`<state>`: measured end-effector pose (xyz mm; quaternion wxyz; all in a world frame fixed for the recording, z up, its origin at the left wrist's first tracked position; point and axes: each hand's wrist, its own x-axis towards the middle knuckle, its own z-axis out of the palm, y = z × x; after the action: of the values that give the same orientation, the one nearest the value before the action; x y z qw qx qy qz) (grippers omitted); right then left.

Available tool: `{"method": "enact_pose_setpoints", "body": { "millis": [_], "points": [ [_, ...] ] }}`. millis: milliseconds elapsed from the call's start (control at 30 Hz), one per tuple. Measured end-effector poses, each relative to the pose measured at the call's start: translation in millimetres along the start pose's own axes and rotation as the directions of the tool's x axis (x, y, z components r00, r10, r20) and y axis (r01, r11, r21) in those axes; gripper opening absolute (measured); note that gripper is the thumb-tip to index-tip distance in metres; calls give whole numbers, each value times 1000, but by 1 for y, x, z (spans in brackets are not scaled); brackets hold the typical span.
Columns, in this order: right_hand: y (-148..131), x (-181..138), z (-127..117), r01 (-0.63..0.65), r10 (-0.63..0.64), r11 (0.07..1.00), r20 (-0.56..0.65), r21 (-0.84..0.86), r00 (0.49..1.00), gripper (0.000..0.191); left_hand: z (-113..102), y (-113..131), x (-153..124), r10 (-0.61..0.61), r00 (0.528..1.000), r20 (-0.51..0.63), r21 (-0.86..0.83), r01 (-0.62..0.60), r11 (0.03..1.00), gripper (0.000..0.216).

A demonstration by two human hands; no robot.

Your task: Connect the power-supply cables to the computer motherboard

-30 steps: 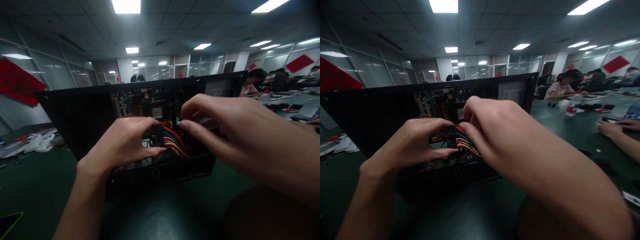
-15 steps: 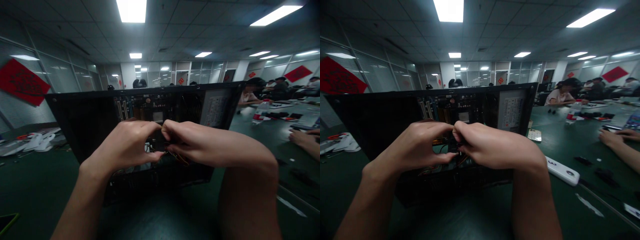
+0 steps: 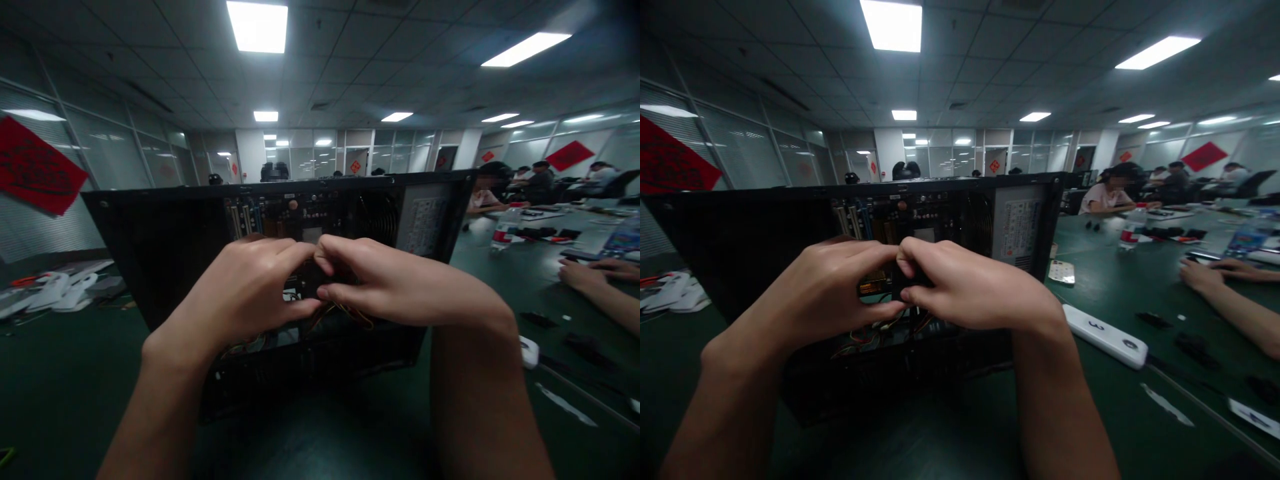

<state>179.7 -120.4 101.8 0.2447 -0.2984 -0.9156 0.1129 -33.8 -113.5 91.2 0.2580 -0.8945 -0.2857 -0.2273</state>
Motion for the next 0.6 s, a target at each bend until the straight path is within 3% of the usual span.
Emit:
{"method": "enact_pose_setpoints", "body": {
  "millis": [133, 200, 367, 600],
  "points": [
    [-1, -5, 0, 28, -16, 996, -142, 80, 990, 16, -2, 0, -1, 29, 985, -169, 85, -15, 996, 40],
    [-4, -4, 2, 23, -2, 995, -202, 102, 979, 16, -2, 0, -1, 36, 979, -200, 95, -17, 995, 43],
    [-13, 2, 8, -10, 59, 986, -298, 164, 953, 12, -2, -3, -6, -11, 977, -212, 5, 12, 1000, 53],
    [-14, 1, 7, 20, 61, 960, -281, 279, 958, 15, -10, 2, -9, -63, 983, -170, -200, 28, 979, 61]
  ]
}}
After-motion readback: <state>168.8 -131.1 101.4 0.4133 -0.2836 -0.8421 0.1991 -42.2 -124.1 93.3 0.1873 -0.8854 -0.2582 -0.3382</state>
